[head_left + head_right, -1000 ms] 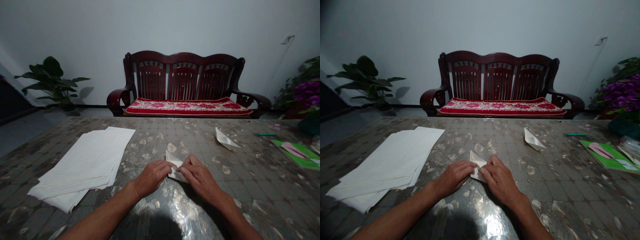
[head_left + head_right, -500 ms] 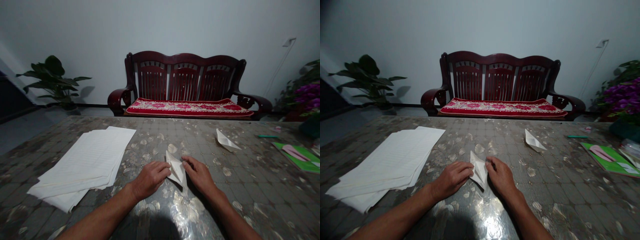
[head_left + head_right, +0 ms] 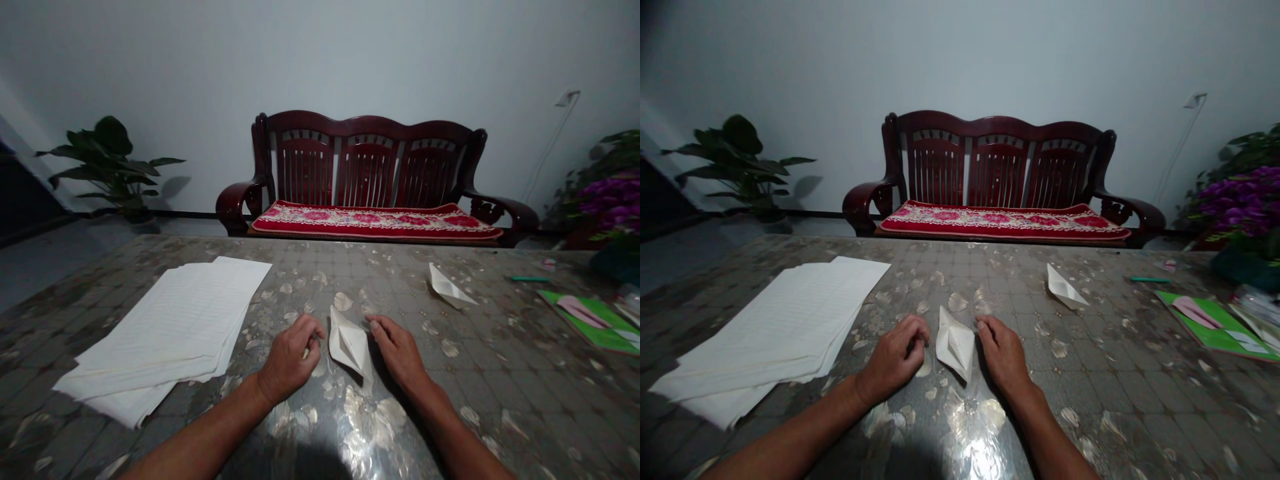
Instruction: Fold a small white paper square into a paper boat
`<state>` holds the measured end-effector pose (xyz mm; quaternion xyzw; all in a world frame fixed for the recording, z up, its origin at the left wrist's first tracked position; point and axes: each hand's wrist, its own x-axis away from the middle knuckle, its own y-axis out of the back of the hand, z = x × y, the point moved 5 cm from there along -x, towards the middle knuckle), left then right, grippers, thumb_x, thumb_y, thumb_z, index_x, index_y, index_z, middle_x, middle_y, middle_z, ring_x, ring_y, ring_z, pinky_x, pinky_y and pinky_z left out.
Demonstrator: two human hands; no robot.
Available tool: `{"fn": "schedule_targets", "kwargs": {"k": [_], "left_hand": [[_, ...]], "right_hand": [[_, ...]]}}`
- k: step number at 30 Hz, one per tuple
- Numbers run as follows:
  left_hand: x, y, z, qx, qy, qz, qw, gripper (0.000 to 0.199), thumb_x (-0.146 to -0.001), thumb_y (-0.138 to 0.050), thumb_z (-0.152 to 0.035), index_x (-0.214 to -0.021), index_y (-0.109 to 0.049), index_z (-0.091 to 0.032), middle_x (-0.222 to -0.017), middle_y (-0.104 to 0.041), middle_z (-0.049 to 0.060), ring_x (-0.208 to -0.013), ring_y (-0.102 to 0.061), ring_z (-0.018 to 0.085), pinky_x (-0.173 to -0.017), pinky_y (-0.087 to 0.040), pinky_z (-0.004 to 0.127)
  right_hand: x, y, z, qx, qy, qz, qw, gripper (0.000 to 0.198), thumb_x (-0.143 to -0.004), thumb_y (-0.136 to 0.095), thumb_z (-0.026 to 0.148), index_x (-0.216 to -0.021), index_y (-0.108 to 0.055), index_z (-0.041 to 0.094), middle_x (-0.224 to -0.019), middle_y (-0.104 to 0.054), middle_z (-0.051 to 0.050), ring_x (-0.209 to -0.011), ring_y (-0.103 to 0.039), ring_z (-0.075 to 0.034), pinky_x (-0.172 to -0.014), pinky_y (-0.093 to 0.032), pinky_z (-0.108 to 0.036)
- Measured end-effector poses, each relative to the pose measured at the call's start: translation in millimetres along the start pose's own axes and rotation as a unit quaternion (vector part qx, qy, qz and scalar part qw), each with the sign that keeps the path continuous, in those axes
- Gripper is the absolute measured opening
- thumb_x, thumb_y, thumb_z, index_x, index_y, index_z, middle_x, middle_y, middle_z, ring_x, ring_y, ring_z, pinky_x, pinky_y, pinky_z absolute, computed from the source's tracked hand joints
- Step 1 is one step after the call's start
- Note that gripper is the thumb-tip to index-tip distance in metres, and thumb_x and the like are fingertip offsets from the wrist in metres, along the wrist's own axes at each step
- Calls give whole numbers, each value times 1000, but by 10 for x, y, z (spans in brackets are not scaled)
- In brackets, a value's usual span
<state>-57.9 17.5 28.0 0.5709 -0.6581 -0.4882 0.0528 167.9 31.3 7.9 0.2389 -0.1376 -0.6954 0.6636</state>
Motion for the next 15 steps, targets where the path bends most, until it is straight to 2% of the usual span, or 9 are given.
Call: {"fn": "schedule_targets", "kwargs": {"k": [4, 7, 10, 15], "left_hand": [[-29, -27, 138, 4, 130, 11, 991, 9, -80, -52, -18, -88, -53, -22, -72, -53, -4, -63, -56, 14, -66, -44, 26], [-54, -78, 197, 31, 202, 42, 978, 17, -81, -56, -25, -97, -57, -21, -76, -60, -4, -63, -57, 14, -65, -43, 25], [-106, -126, 214, 38, 237, 66, 969, 36, -78, -61, -27, -114, -57, -23, -91, -67, -2, -64, -58, 12, -62, -41, 23], [-255, -192, 302, 71, 253, 68, 962, 56, -71, -67, -27, -126, -56, -21, -102, -65, 1, -60, -54, 10, -57, -39, 22]], "right_hand": [[-2, 20, -81, -70, -35, -46, 996, 42, -87, -50, 51, -103, -71, 19, -85, -73, -6, -79, -66, -23, -74, -50, -34], [-7, 21, -134, -151, -81, -78, 982, 40, -81, -54, 50, -99, -68, 17, -69, -64, -2, -59, -58, -18, -56, -45, -29], [-21, 7, -151, -199, -97, -88, 971, 38, -77, -56, 48, -96, -66, 17, -66, -61, 0, -52, -52, -14, -50, -39, -26], [-54, -37, -175, -187, -85, -63, 977, 36, -76, -56, 45, -94, -67, 17, -64, -61, 1, -52, -50, -14, -50, -37, -25]]}}
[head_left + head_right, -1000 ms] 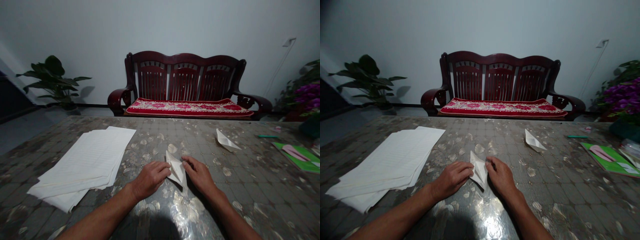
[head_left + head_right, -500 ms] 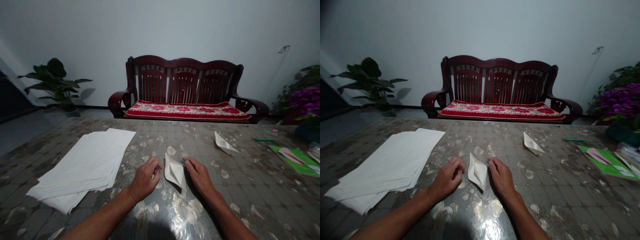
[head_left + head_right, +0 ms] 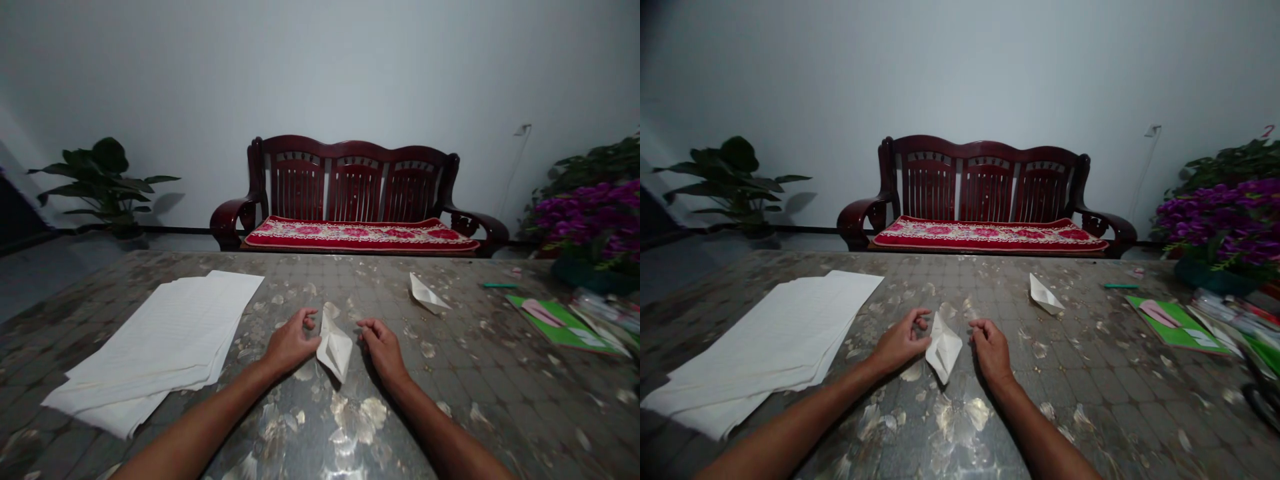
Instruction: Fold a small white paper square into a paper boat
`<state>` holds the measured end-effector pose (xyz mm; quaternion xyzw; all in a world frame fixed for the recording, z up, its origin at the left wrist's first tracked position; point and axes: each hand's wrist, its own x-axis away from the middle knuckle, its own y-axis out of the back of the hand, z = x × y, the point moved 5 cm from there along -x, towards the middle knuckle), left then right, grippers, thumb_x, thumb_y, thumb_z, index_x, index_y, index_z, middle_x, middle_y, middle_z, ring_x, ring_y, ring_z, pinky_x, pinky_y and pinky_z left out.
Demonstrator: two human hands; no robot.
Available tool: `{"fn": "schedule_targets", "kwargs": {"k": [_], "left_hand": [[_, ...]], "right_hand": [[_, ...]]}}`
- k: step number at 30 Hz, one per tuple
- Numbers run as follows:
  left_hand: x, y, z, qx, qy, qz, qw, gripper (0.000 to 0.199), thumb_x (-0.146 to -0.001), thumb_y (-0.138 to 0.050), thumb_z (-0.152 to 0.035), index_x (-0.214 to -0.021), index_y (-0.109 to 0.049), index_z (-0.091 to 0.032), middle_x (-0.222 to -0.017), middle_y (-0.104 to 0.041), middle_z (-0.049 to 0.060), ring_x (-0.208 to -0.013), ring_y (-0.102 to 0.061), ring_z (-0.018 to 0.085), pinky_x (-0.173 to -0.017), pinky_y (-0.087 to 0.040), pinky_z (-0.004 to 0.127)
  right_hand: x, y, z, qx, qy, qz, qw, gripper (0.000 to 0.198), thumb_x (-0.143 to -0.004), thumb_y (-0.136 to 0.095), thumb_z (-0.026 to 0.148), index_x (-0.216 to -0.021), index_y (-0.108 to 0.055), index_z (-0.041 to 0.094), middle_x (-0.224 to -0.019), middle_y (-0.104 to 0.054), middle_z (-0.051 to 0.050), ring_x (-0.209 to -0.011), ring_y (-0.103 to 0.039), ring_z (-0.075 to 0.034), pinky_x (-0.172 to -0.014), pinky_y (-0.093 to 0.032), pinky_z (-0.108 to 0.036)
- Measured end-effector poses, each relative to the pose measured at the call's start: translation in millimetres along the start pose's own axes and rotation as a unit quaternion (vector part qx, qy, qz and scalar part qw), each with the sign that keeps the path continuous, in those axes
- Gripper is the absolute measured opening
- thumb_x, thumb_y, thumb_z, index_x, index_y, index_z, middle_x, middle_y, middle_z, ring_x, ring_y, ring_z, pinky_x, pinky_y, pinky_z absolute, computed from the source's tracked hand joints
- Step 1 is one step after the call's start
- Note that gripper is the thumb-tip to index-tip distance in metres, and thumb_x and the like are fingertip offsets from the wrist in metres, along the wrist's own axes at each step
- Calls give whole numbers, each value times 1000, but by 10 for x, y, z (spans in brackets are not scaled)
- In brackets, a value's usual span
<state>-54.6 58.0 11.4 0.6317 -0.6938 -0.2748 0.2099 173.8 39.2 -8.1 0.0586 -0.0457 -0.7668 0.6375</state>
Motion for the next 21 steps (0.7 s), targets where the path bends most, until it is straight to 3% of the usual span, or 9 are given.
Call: {"fn": "schedule_targets", "kwargs": {"k": [4, 7, 12, 21], "left_hand": [[-188, -46, 39, 116, 1, 41, 992, 59, -68, -69, -31, -124, -58, -16, -99, -61, 3, -59, -50, 9, -55, -41, 21], [-276, -77, 16, 146, -6, 51, 988, 56, -69, -70, -36, -121, -62, -15, -94, -60, 3, -62, -52, 10, -57, -42, 21], [-292, -204, -39, 137, -9, 84, 987, 56, -75, -67, -44, -121, -62, -14, -87, -61, 2, -69, -57, 14, -61, -43, 23], [-103, -169, -85, 11, 25, 94, 995, 42, -72, -59, -19, -114, -63, -15, -73, -61, -3, -65, -57, 15, -59, -37, 23]], "right_hand": [[-28, -11, -18, 48, 25, 18, 998, 32, -77, -53, 42, -91, -69, 17, -66, -62, 1, -58, -53, -15, -55, -40, -25], [-31, -16, -23, 71, 39, 31, 996, 31, -79, -52, 41, -91, -70, 19, -68, -64, 1, -62, -56, -16, -59, -42, -26], [5, -26, -12, 85, 56, 39, 994, 29, -81, -53, 41, -91, -71, 20, -70, -67, 1, -66, -59, -18, -62, -44, -27], [30, -17, 36, 95, 59, 22, 993, 31, -81, -54, 43, -91, -72, 19, -72, -68, 0, -69, -60, -20, -64, -45, -28]]}}
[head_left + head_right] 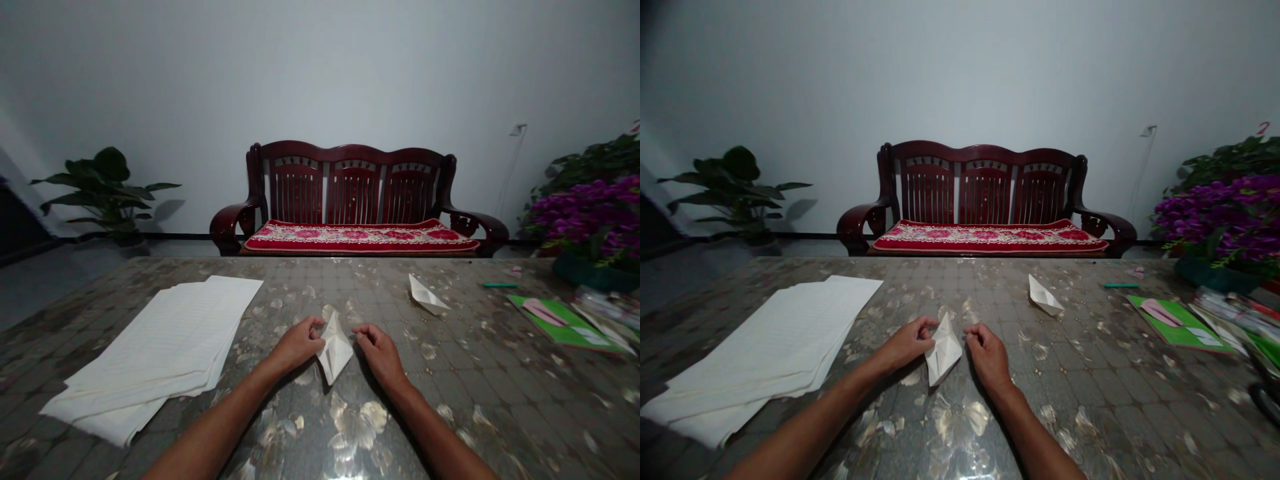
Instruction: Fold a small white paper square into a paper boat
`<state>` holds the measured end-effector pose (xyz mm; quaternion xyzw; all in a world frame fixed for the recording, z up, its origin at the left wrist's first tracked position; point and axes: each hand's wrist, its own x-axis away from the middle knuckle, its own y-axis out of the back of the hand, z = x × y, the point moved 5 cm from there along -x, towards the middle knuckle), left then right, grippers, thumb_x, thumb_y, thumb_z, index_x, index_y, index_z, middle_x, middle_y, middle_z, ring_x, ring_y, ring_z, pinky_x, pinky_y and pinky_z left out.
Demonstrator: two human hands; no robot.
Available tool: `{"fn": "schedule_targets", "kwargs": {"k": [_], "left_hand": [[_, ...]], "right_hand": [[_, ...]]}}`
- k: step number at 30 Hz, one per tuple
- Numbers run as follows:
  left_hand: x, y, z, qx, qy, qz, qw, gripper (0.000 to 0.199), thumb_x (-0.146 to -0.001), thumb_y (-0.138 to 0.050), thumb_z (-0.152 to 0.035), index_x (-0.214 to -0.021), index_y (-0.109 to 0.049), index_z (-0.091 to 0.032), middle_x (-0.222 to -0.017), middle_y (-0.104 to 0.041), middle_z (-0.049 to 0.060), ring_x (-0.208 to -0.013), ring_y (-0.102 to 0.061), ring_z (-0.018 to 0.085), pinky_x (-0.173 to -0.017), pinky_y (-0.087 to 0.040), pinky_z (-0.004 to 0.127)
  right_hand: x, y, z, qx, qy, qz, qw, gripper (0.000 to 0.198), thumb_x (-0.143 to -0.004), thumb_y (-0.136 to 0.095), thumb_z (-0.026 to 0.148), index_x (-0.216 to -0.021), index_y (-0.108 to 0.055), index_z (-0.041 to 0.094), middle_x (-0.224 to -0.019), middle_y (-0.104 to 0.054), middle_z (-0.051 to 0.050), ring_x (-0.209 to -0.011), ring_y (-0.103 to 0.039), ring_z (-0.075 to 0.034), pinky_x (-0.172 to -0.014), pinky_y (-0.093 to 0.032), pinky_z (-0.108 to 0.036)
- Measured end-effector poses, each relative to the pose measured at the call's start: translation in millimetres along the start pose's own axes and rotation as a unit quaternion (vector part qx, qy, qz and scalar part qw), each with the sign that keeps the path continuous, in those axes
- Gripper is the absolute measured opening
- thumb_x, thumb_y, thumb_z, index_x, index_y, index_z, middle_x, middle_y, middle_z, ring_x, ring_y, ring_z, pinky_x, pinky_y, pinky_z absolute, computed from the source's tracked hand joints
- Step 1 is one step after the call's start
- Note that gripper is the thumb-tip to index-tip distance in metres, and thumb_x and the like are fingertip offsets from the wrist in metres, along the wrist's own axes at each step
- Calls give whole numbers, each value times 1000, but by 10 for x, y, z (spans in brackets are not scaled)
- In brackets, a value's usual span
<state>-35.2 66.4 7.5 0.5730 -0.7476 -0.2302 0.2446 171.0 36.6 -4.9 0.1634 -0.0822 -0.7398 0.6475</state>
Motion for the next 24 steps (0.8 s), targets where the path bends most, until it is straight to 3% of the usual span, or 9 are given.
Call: {"fn": "schedule_targets", "kwargs": {"k": [6, 8, 11, 14, 17, 20, 24], "left_hand": [[145, 12, -153, -143, -4, -30, 989, 7, -73, -57, -16, -73, -63, -20, -64, -60, -2, -63, -56, 16, -57, -28, 25], [164, 14, -154, -103, -4, -58, 993, 9, -76, -55, -18, -69, -59, -20, -63, -59, -2, -61, -56, 16, -57, -30, 24], [214, 74, -143, 24, -37, -146, 988, 13, -83, -53, -29, -75, -58, -20, -66, -61, -2, -62, -57, 15, -59, -38, 23], [315, 166, -132, 115, -89, -237, 960, 17, -84, -55, -37, -80, -57, -20, -70, -62, -2, -63, -59, 14, -59, -44, 23], [430, 241, -143, 149, -150, -291, 933, 18, -86, -57, -38, -83, -57, -20, -75, -64, 0, -69, -62, 15, -65, -50, 24], [549, 275, -195, 158, -249, -306, 905, 15, -92, -55, -34, -86, -56, -21, -82, -66, 2, -78, -64, 16, -71, -53, 26], [726, 229, -304, 126, -403, -271, 865, 9, -97, -53, -28, -90, -54, -22, -87, -66, 3, -82, -66, 15, -73, -53, 26]], "right_hand": [[59, -6, 85, -22, 4, 25, 999, 33, -83, -55, 48, -90, -71, 19, -77, -69, -2, -74, -61, -21, -65, -46, -29], [95, -19, 120, -42, 3, 37, 998, 35, -85, -55, 49, -93, -70, 19, -82, -70, -4, -76, -62, -21, -66, -46, -30], [150, -62, 155, -110, -13, 52, 993, 41, -86, -55, 52, -110, -66, 19, -97, -70, -8, -80, -63, -21, -66, -47, -30], [215, -118, 268, -141, 25, 61, 988, 52, -82, -61, 49, -126, -57, 21, -114, -66, -10, -85, -63, -20, -68, -49, -31], [307, -170, 469, -76, 108, 54, 990, 58, -75, -69, 34, -129, -53, 24, -118, -63, -9, -89, -61, -19, -72, -49, -30], [392, -210, 636, 8, 164, 23, 986, 54, -71, -65, 17, -123, -56, 24, -109, -65, -5, -87, -60, -18, -72, -48, -28], [449, -239, 740, 41, 246, 6, 968, 26, -76, -59, 11, -99, -64, 23, -86, -65, -2, -75, -60, -16, -64, -44, -26]]}}
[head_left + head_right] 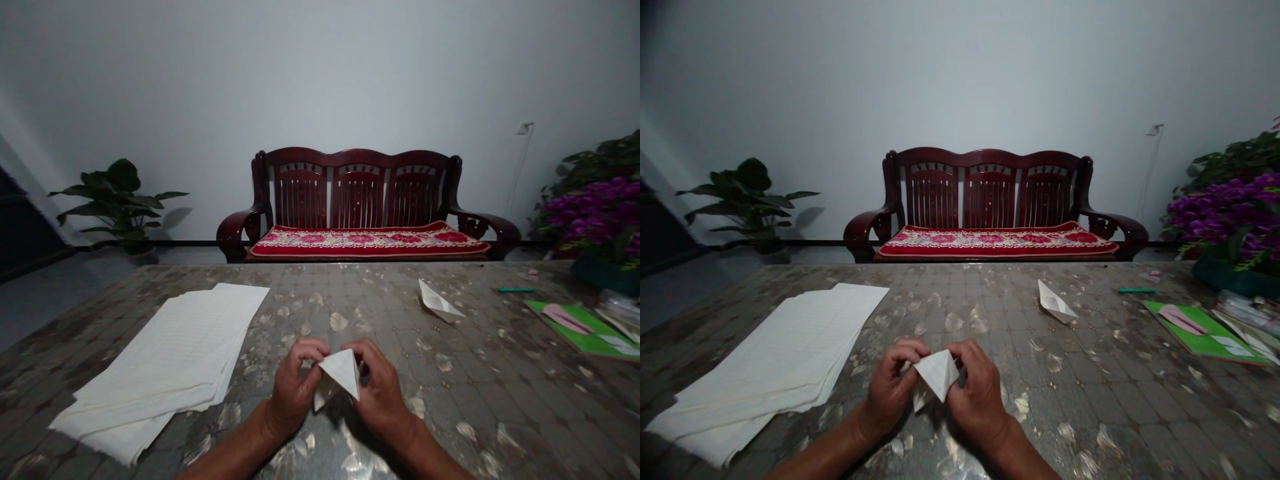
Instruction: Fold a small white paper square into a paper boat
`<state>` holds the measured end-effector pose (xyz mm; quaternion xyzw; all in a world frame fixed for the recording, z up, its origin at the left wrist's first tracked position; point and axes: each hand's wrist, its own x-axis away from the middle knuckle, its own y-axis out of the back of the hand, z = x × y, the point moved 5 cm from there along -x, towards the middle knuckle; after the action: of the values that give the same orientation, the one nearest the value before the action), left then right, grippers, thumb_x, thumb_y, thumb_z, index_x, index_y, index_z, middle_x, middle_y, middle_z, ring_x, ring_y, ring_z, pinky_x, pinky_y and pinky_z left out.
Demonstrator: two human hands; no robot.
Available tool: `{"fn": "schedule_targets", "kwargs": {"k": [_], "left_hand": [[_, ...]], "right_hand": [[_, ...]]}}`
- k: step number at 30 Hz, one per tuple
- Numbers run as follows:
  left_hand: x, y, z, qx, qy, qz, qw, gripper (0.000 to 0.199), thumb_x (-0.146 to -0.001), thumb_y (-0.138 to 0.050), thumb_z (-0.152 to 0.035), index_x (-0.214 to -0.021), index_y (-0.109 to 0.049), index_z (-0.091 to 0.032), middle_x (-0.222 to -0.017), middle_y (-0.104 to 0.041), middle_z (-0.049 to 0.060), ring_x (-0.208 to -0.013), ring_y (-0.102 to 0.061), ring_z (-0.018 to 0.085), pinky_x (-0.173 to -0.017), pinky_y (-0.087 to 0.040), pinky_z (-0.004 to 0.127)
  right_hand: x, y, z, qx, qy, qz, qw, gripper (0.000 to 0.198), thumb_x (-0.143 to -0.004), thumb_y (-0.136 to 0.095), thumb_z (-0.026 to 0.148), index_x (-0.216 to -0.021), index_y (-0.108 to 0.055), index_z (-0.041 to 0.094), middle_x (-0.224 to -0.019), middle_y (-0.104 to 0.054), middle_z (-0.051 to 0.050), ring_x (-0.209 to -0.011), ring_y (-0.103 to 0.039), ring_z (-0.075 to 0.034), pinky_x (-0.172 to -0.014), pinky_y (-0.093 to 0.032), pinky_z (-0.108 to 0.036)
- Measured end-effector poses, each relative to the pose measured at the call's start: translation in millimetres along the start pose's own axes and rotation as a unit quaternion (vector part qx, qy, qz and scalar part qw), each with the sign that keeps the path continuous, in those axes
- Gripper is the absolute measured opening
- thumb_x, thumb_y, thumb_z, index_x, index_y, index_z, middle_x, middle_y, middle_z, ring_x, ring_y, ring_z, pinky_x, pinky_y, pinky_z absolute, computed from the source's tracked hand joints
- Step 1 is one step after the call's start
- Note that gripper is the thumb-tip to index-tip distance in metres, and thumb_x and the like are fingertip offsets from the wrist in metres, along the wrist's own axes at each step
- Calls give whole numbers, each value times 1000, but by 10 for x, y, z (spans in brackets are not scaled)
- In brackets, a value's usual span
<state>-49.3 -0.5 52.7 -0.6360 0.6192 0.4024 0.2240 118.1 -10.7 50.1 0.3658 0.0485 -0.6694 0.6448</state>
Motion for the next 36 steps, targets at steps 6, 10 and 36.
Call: {"fn": "schedule_targets", "kwargs": {"k": [6, 10, 36], "left_hand": [[18, -57, -177, -69, -84, 42, 993, 5, -94, -58, -23, -98, -55, -23, -87, -67, 3, -81, -65, 16, -71, -52, 29], [-23, -86, -253, -97, -99, 53, 989, 4, -94, -57, -23, -90, -57, -23, -77, -65, 2, -74, -61, 17, -68, -48, 30], [-60, -261, -13, -75, 201, 187, 959, 6, -81, -57, -16, -81, -63, -18, -79, -61, 2, -73, -57, 16, -65, -41, 26]], "right_hand": [[51, 93, 111, 27, 131, -27, 991, 16, -83, -58, 13, -93, -64, 24, -78, -65, -2, -72, -61, -18, -65, -44, -29], [74, 130, 215, 74, 171, -7, 982, 17, -82, -55, 14, -92, -65, 24, -76, -66, -3, -72, -61, -19, -67, -43, -31], [-63, -29, -160, -30, -118, 59, 991, 4, -70, -59, 17, -71, -56, 20, -66, -55, 2, -61, -49, -14, -56, -33, -25]]}}
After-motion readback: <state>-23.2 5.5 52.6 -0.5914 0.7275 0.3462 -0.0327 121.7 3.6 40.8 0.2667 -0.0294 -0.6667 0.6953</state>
